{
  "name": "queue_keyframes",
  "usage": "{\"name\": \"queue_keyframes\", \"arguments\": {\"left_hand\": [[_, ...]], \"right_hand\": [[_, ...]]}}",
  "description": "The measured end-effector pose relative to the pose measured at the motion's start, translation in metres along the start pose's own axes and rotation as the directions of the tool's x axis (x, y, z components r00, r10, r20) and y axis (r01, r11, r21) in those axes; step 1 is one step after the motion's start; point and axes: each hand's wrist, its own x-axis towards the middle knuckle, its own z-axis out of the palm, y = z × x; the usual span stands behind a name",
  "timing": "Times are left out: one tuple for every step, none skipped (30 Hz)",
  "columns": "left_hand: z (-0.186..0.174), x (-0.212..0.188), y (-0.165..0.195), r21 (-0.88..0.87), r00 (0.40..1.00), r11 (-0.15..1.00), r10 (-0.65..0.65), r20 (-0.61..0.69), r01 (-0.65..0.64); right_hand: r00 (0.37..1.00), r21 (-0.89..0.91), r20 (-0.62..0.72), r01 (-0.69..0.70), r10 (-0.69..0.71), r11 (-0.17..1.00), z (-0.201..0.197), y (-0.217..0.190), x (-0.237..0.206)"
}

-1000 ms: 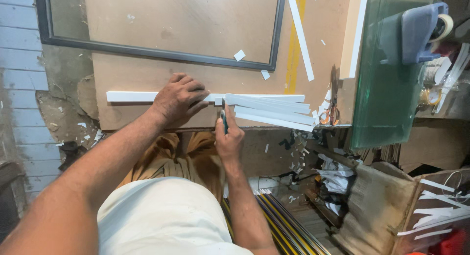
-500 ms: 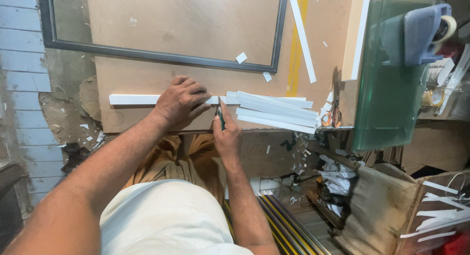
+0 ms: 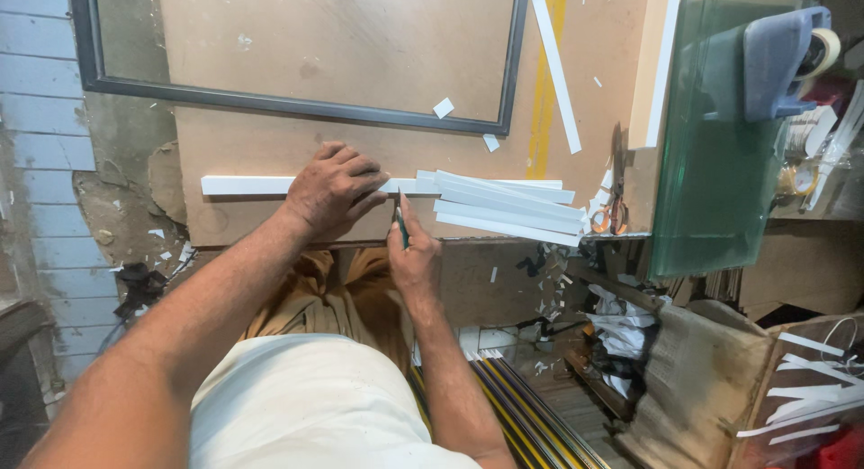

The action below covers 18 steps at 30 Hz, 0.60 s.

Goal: The person holds a long white mat board strip on the workbench and cuts small pieces off its end with a utility knife, repeating the cuts to build a pile of small trimmed pieces. They then set the knife aside, take a picture frame, and fit the cut mat board strips into the frame's inner edge, pressing them into place around the frame.

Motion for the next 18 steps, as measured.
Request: {"name": "queue_keyframes", "arguments": {"left_hand": [[0.000,0.000,0.001,0.003,1.000,1.000,0.007,-0.004,-0.007],[-0.001,0.000,0.002,0.011,1.000,1.000,0.016,-0.011,-0.015],[-0.003,0.000,0.001,0.022,0.999,0.999,0.026,-0.020,-0.026],[-0.004,0.001,0.002,0.004,0.999,1.000,0.023,-0.023,-0.022],[-0.005,-0.001,0.002,-0.015,1.000,1.000,0.015,-0.019,-0.015],[-0.007,0.000,0.001,-0.024,1.000,1.000,0.017,-0.019,-0.017],[-0.008,0.001,0.000,-0.019,0.999,0.999,0.028,-0.016,-0.028],[-0.008,0.001,0.001,-0.021,0.999,0.999,0.033,-0.012,-0.033],[-0.009,0.002,0.000,-0.014,0.999,0.999,0.033,-0.012,-0.033],[-0.010,0.002,0.000,-0.014,0.999,0.999,0.031,-0.021,-0.031],[-0.009,0.002,0.000,-0.025,0.999,0.999,0.027,-0.022,-0.027],[-0.009,0.001,0.001,-0.036,0.999,0.999,0.023,-0.026,-0.023],[-0.008,0.001,0.002,-0.031,0.999,0.999,0.026,-0.034,-0.027],[-0.008,0.001,0.002,-0.019,0.998,0.999,0.037,-0.046,-0.038],[-0.008,0.001,0.002,-0.011,0.997,0.999,0.049,-0.053,-0.050],[-0.007,0.001,0.002,-0.025,0.997,0.998,0.050,-0.053,-0.051],[-0.008,0.000,0.001,-0.039,0.998,0.998,0.044,-0.051,-0.046],[-0.008,0.000,0.001,-0.051,0.998,0.998,0.041,-0.052,-0.043]], "right_hand": [[1.000,0.001,0.004,-0.002,0.002,1.000,0.000,0.001,-0.006],[1.000,0.005,0.007,0.000,0.000,1.000,0.000,0.002,-0.012],[1.000,0.010,0.007,0.004,-0.004,1.000,0.002,0.003,-0.014],[0.999,-0.016,0.019,-0.047,0.047,0.999,0.002,0.004,-0.015],[0.994,-0.040,0.035,-0.103,0.105,0.994,0.002,0.005,-0.019],[0.987,-0.058,0.041,-0.153,0.155,0.987,0.002,0.005,-0.020],[0.995,-0.018,-0.006,-0.105,0.104,0.994,0.002,0.005,-0.020],[0.997,0.014,-0.049,-0.057,0.058,0.998,0.000,0.005,-0.019],[0.996,0.046,-0.089,0.000,0.004,0.999,0.000,0.005,-0.017],[0.996,0.122,-0.070,-0.052,0.061,0.991,-0.001,0.005,-0.013],[0.991,0.190,-0.043,-0.119,0.129,0.975,-0.002,0.005,-0.010],[0.981,0.254,-0.014,-0.184,0.193,0.950,-0.004,0.006,-0.007],[0.991,0.215,-0.030,-0.122,0.131,0.969,-0.006,0.006,-0.002],[0.997,0.180,-0.050,-0.053,0.063,0.982,-0.007,0.008,0.005],[0.998,0.142,-0.070,0.011,-0.001,0.990,-0.007,0.008,0.008],[0.996,0.158,-0.088,-0.016,0.030,0.987,-0.007,0.009,0.011],[0.993,0.176,-0.099,-0.045,0.063,0.983,-0.007,0.009,0.011],[0.989,0.193,-0.112,-0.069,0.092,0.979,-0.006,0.009,0.011]]}}
